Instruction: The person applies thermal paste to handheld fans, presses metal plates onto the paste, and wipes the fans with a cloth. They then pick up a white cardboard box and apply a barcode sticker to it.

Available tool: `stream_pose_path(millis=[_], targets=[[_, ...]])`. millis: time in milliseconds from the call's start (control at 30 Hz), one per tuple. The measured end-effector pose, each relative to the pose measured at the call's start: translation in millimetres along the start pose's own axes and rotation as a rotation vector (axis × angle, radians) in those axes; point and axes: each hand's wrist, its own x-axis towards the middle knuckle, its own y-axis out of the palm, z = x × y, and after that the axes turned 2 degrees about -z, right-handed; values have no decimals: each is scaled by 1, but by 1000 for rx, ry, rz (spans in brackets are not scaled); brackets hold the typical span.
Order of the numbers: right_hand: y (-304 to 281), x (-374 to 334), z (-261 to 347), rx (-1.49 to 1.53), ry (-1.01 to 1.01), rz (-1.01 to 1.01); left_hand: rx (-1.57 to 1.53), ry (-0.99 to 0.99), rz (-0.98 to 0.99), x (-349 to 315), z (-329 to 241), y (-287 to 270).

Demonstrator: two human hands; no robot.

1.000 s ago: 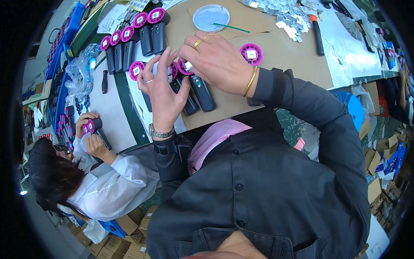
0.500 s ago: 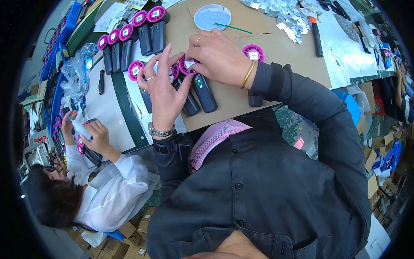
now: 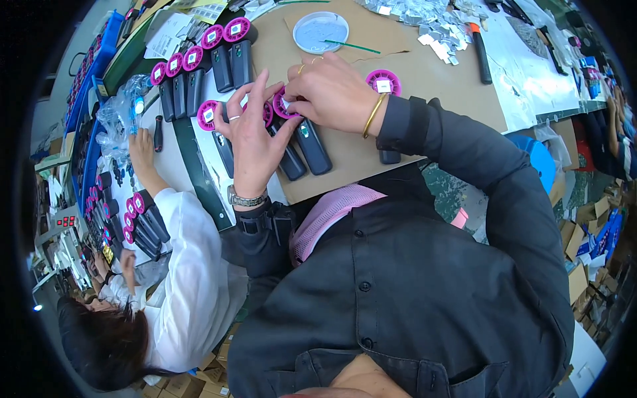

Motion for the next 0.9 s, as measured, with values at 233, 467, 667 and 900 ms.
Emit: stream_pose_path(millis=[233,467,667,900], targets=[[0,-28,17,434,360,-259,-68,70,-98,-11,-18,-12],[-19,-44,26,1140,523,3,-69,190,-149,-33,-41,-20],[-27,-66,52,1195,336,-83,-1090,-342,-23,-40,-75,-28],[-31,-73,62,1136,279,-192,-1195,-454,32,-41,-87,-31]])
